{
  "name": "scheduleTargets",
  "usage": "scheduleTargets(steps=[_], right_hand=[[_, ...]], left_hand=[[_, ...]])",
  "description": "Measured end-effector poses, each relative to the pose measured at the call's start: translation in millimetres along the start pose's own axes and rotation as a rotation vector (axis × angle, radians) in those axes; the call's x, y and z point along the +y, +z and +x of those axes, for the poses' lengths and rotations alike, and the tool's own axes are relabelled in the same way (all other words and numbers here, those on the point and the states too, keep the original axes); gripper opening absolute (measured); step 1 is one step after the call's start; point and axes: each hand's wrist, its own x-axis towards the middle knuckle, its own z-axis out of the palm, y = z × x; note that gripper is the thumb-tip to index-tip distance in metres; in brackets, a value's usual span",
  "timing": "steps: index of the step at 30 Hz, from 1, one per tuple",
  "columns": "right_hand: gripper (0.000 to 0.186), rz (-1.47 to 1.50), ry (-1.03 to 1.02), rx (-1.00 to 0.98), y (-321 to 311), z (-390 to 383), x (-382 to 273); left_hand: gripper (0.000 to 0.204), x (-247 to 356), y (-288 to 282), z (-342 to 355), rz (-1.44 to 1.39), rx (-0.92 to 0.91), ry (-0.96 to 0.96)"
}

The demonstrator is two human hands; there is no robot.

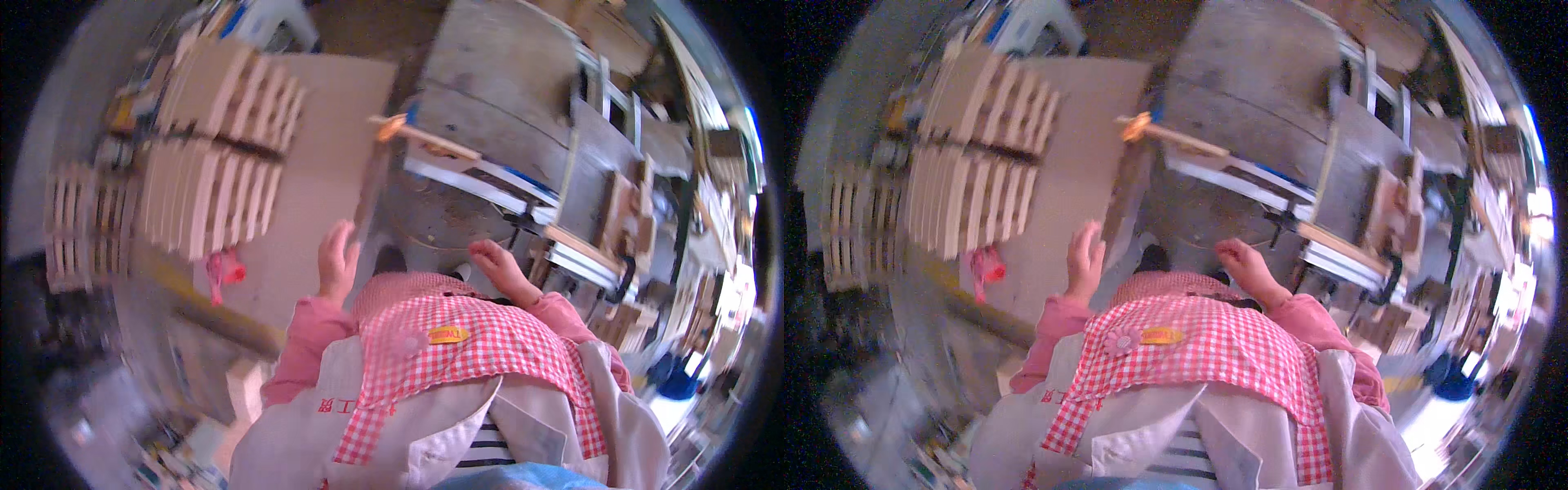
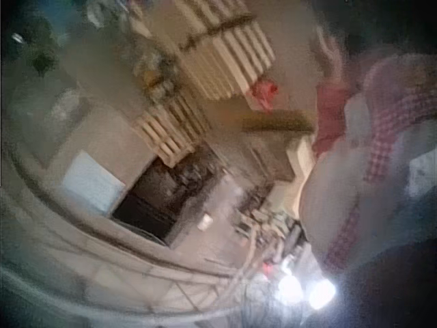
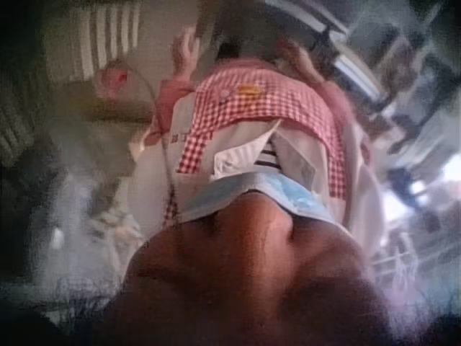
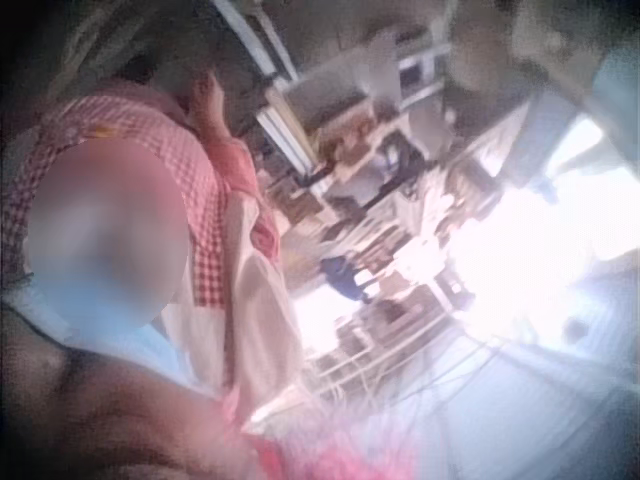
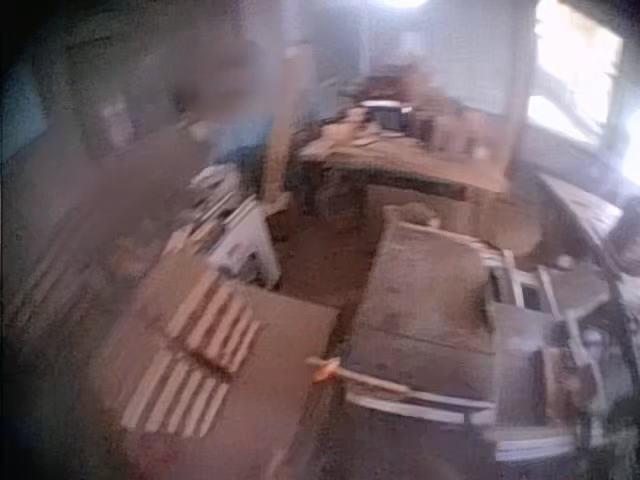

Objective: The person repeatedly picks up small wooden planks, places them on a table saw, and cuts them. After each cut, the person stacks the finished pieces on a nearby table. The process is repeated multiple times throughout the clip.

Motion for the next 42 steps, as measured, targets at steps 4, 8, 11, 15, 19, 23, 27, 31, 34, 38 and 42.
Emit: scheduleTargets(steps=[4,8,11,15,19,23,27,31,34,38,42], right_hand=[[0.025,0.088,0.053,0.139,-35.4,-69.0,25.9],[0.025,0.234,0.127,0.287,-66.3,-139.2,56.4],[0.026,0.196,0.276,0.359,-84.0,-183.2,81.9],[0.026,0.266,0.254,0.413,-94.6,-223.3,108.3],[0.024,0.368,0.187,0.435,-101.5,-231.5,118.8],[0.024,0.378,0.142,0.42,-110.5,-226.5,121.6],[0.026,0.467,0.087,0.398,-113.6,-224.3,123.3],[0.026,0.513,0.087,0.385,-114.0,-225.7,127.3],[0.026,0.472,0.07,0.372,-114.9,-224.7,130.4],[0.026,0.566,0.105,0.33,-115.6,-221.6,133.8],[0.025,0.577,0.103,0.312,-115.6,-219.2,135.9]], left_hand=[[0.07,-1.3,76.9,137.6,0.164,0.128,-0.018],[0.072,-29.7,115.5,201.4,0.108,0.183,0.048],[0.075,-34.5,136.4,235.0,-0.045,0.186,-0.069],[0.057,13.6,128.8,234.8,0.094,0.361,-0.097],[0.031,128.9,117.6,206.3,-0.024,0.287,0.207],[0.027,229.6,150.4,140.6,0.382,-0.434,0.273],[0.034,260.0,178.8,111.6,0.504,-0.576,0.168],[0.036,246.8,181.1,128.6,0.442,-0.428,-0.038],[0.036,233.7,170.9,144.9,0.397,-0.29,-0.056],[0.042,235.9,164.2,170.5,0.337,-0.236,-0.061],[0.044,259.3,165.5,186.6,0.258,-0.353,-0.117]])
